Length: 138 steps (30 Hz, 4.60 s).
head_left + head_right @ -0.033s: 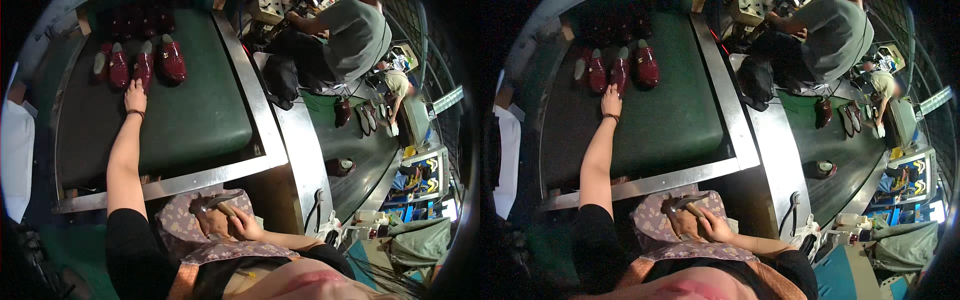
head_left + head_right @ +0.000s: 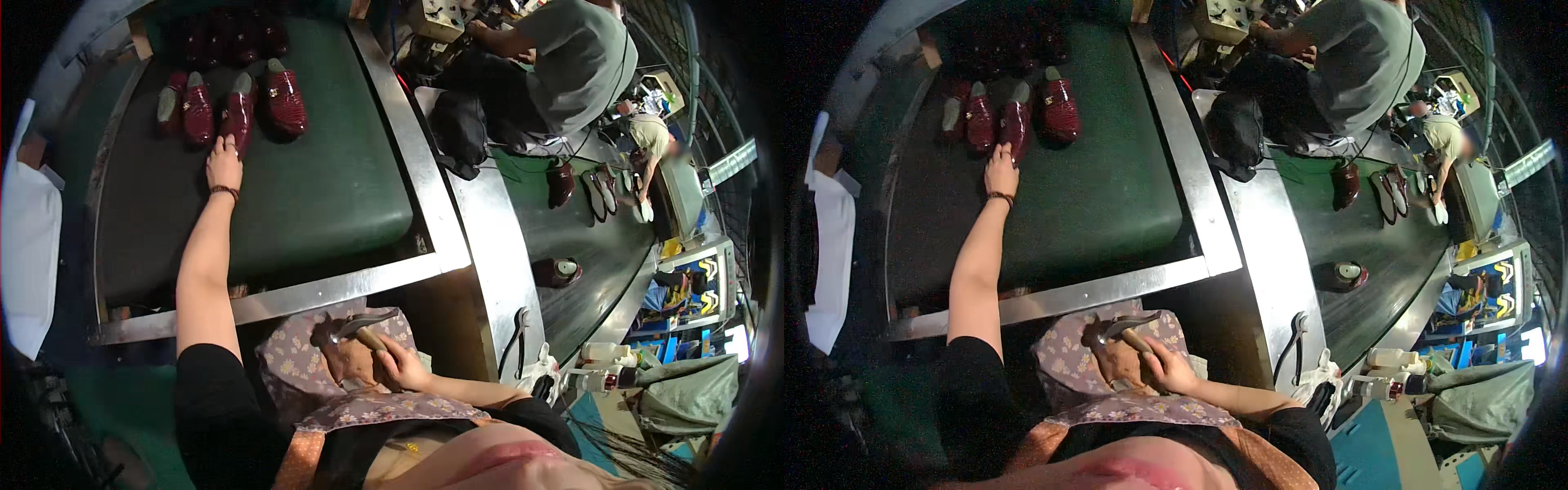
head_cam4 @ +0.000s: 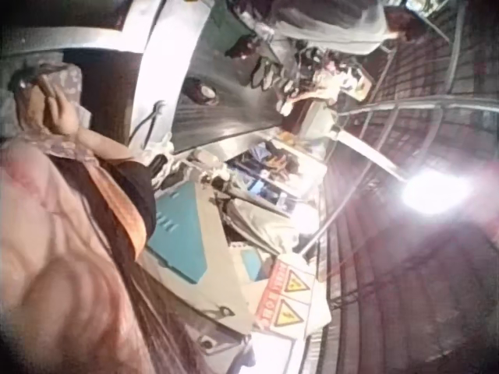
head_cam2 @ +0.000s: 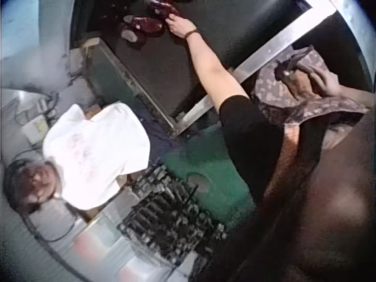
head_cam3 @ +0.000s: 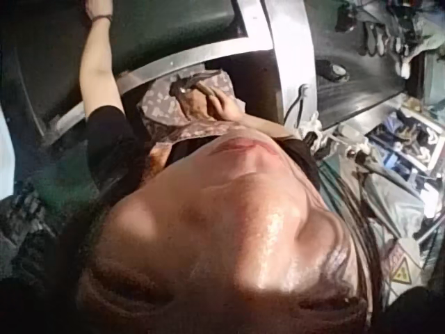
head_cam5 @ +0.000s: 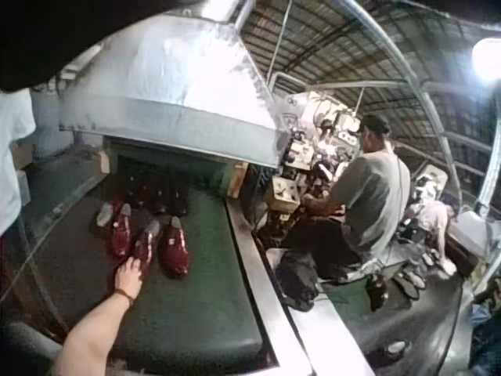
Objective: Assembling and refining shoe components on a production line using hand tools.
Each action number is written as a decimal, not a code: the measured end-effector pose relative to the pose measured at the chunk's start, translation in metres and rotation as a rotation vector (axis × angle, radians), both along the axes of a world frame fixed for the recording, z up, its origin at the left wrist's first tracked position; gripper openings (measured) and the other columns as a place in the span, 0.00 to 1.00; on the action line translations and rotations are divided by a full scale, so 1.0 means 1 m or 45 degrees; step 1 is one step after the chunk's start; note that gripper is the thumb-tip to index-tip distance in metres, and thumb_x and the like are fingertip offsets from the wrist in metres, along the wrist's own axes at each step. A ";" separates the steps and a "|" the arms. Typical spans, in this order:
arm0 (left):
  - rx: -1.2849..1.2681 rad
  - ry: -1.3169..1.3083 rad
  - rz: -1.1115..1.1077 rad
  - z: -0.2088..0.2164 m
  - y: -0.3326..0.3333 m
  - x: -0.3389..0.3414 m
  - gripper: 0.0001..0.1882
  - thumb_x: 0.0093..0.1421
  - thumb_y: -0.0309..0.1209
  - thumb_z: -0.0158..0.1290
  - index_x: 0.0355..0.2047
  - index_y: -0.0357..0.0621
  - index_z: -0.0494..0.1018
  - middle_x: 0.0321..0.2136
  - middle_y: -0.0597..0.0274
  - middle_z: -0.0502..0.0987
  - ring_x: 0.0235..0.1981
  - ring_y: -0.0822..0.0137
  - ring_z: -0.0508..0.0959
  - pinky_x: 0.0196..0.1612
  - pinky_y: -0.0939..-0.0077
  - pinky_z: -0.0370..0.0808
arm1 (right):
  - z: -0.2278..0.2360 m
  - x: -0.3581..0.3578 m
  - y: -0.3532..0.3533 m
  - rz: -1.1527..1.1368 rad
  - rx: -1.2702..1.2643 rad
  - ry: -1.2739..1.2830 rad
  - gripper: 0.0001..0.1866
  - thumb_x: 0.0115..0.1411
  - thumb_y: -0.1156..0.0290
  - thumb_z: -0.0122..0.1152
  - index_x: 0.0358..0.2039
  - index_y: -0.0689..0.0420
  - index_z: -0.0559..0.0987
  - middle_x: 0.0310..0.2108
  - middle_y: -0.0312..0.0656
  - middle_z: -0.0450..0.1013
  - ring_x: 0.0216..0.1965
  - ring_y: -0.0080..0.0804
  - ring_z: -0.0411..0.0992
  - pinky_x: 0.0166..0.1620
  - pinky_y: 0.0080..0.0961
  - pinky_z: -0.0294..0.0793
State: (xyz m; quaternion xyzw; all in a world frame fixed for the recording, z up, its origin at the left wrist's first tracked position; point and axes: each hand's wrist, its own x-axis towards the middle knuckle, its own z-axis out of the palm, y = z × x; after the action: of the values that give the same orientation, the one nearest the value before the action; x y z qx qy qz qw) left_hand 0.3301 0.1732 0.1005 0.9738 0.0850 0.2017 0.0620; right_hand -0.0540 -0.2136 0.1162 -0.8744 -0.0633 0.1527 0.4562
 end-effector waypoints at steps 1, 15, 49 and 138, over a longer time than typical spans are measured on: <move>-0.002 0.023 -0.031 0.007 0.000 -0.018 0.33 0.48 0.28 0.61 0.56 0.46 0.63 0.57 0.49 0.65 0.50 0.51 0.72 0.53 0.60 0.69 | -0.005 -0.001 -0.001 -0.002 0.027 -0.002 0.20 0.65 0.67 0.49 0.56 0.55 0.68 0.32 0.52 0.75 0.33 0.44 0.77 0.36 0.32 0.74; -0.595 0.072 0.029 0.084 -0.059 -0.225 0.33 0.47 0.30 0.60 0.55 0.43 0.63 0.42 0.42 0.76 0.41 0.45 0.77 0.44 0.58 0.75 | -0.003 -0.013 0.004 -0.064 0.199 -0.150 0.18 0.65 0.65 0.49 0.53 0.58 0.70 0.32 0.55 0.75 0.34 0.49 0.75 0.38 0.35 0.72; -2.262 -0.325 -0.519 0.181 -0.116 -0.402 0.27 0.48 0.29 0.65 0.47 0.37 0.69 0.41 0.60 0.77 0.41 0.72 0.76 0.47 0.75 0.73 | -0.038 0.004 -0.009 -0.158 0.669 0.258 0.17 0.68 0.65 0.48 0.53 0.59 0.71 0.21 0.25 0.63 0.19 0.12 0.58 0.22 0.13 0.58; -0.074 0.530 -0.558 -0.024 -0.206 -0.356 0.10 0.48 0.33 0.55 0.24 0.36 0.75 0.27 0.47 0.73 0.31 0.50 0.77 0.37 0.60 0.75 | -0.045 0.059 -0.043 -0.402 0.644 0.205 0.15 0.62 0.58 0.57 0.34 0.58 0.75 0.21 0.31 0.69 0.24 0.16 0.65 0.29 0.16 0.66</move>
State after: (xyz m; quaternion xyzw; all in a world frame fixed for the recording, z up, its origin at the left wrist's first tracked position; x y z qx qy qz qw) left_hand -0.0259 -0.0332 0.0764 0.9871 -0.1106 -0.0227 0.1132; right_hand 0.0048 -0.2570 0.0713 -0.7172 0.0735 0.1281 0.6811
